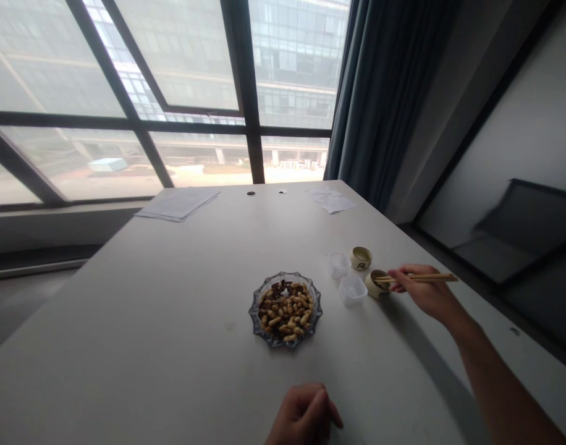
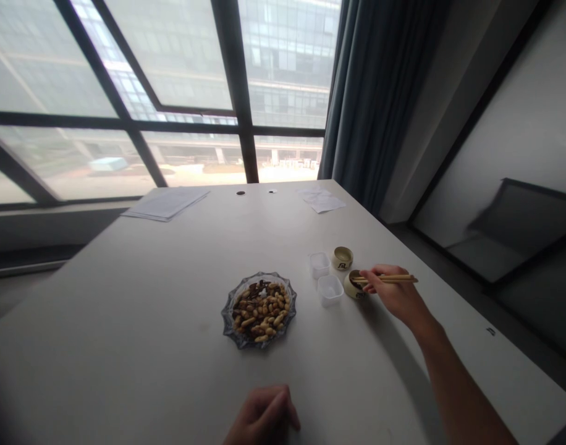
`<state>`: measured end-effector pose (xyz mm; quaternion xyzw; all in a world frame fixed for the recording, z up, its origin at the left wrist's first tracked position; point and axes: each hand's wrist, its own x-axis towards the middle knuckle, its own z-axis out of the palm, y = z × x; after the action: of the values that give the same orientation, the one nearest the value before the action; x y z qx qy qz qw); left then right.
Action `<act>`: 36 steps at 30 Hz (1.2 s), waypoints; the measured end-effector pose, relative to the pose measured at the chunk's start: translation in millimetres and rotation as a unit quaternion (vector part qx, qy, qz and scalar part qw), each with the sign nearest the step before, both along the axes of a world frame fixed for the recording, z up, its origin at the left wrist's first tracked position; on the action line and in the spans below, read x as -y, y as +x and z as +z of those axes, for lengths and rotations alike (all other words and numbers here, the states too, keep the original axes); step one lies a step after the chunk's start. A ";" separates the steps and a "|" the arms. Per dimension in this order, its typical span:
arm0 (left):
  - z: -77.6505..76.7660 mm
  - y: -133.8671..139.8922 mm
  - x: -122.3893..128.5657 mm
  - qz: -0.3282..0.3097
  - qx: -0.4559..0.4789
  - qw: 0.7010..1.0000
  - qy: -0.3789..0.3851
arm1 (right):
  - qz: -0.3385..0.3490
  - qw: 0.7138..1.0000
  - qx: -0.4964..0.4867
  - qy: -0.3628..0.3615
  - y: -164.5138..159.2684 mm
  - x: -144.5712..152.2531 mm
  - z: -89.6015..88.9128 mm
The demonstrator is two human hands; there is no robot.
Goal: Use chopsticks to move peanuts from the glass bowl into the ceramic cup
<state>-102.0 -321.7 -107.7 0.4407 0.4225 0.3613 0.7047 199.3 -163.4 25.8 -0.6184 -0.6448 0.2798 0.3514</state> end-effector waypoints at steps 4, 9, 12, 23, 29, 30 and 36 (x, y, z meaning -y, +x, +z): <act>-2.3 -0.3 -0.5 0.001 0.006 1.000 -0.004 | -0.041 0.999 -0.008 0.023 -0.7 -5.3 3.3; -5.7 -0.1 1.0 -0.002 0.013 1.000 -0.001 | -0.064 0.996 -0.002 0.061 4.3 2.9 13.5; -2.5 -0.8 0.7 -0.007 0.005 1.000 0.009 | -0.054 0.994 -0.042 0.087 -13.2 12.5 24.9; -3.6 2.8 -1.9 -0.001 -0.013 0.999 0.047 | 0.200 0.978 -0.037 0.049 -157.3 11.2 16.3; -1.9 0.3 -2.7 -0.020 -0.041 0.994 0.097 | 0.205 0.978 -0.038 0.006 -166.8 6.2 -0.7; -1.7 -0.3 -2.8 -0.023 -0.048 0.994 0.098 | 0.206 0.978 -0.031 0.001 -165.4 6.1 -1.4; -8.4 -0.6 -2.2 -0.034 -0.061 0.994 0.087 | 0.227 0.974 -0.012 0.017 -160.9 2.5 -7.9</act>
<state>-102.6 -319.6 -116.1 0.5357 0.4161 0.3452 0.6487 38.4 -165.9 18.0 -0.4462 -0.7688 0.3488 0.2969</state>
